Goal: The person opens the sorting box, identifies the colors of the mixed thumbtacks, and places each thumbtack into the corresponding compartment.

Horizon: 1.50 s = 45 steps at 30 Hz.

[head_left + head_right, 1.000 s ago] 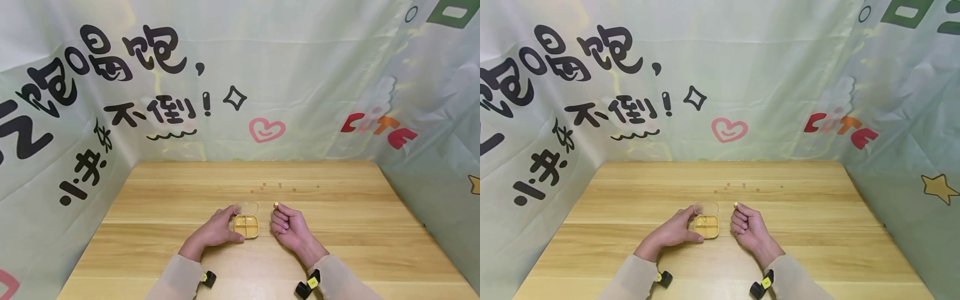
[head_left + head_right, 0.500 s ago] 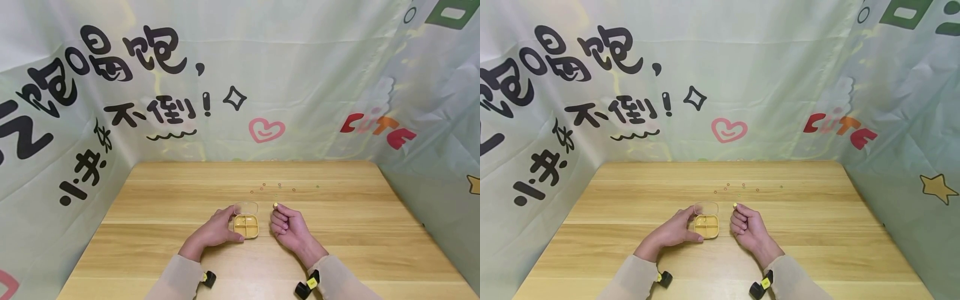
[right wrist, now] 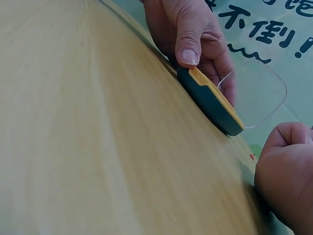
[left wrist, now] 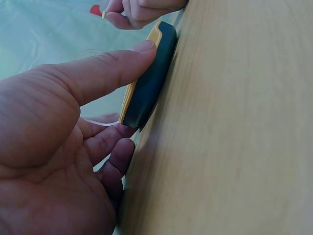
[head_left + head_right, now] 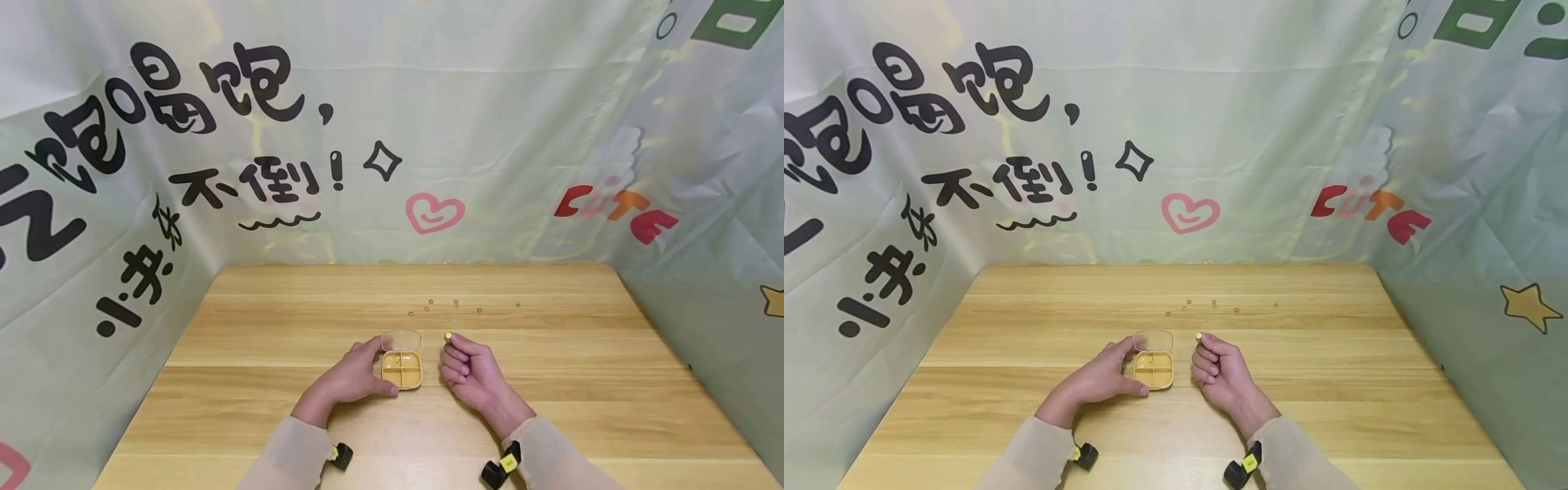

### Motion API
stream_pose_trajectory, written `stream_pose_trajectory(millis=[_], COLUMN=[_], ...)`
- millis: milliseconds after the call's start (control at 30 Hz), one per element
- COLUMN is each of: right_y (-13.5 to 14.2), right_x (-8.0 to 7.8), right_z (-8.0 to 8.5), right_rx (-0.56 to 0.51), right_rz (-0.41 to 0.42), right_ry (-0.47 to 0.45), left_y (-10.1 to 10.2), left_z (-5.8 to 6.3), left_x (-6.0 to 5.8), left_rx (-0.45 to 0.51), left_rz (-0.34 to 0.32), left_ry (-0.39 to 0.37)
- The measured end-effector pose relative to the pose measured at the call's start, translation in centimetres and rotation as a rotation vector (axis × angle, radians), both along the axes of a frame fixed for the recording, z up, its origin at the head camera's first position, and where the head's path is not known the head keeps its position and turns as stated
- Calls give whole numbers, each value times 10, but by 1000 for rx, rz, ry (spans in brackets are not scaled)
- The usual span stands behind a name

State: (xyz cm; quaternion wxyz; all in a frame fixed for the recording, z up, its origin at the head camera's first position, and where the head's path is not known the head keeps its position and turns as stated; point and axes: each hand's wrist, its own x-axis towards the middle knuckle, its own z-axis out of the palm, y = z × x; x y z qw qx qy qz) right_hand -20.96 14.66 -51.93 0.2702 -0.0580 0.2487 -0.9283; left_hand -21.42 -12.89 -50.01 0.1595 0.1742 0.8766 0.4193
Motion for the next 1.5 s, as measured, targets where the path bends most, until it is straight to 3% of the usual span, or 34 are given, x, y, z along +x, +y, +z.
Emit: stream_pose_trajectory(millis=[233,500,767,900,1067,1233,1367,1500], right_y=[-2,-1,-9,-20,-37,-53,-63,-69], right_x=[2,6,12,13,12,7,2,-3], right_z=[6,31,45,48,52,52,50,46], right_rx=[130,389,713,939,1285,1548,1726,1826], right_rz=[-58,-168,-191,-177,-158,-130,-153,-169], right_ry=[18,136,198,258,563,894,1133,1318], left_y=[0,0,-1,-1,-2,-3,-3,-4], left_z=[0,-1,-1,-1,0,1,0,-1], left_x=[2,1,0,0,0,0,0,0], left_rx=[-1,-1,-1,-3,1,-13,-16,-15], left_rz=[-1,2,2,-8,-17,-25,-24,-29], left_ry=[-3,-1,5,17,11,11,8,14])
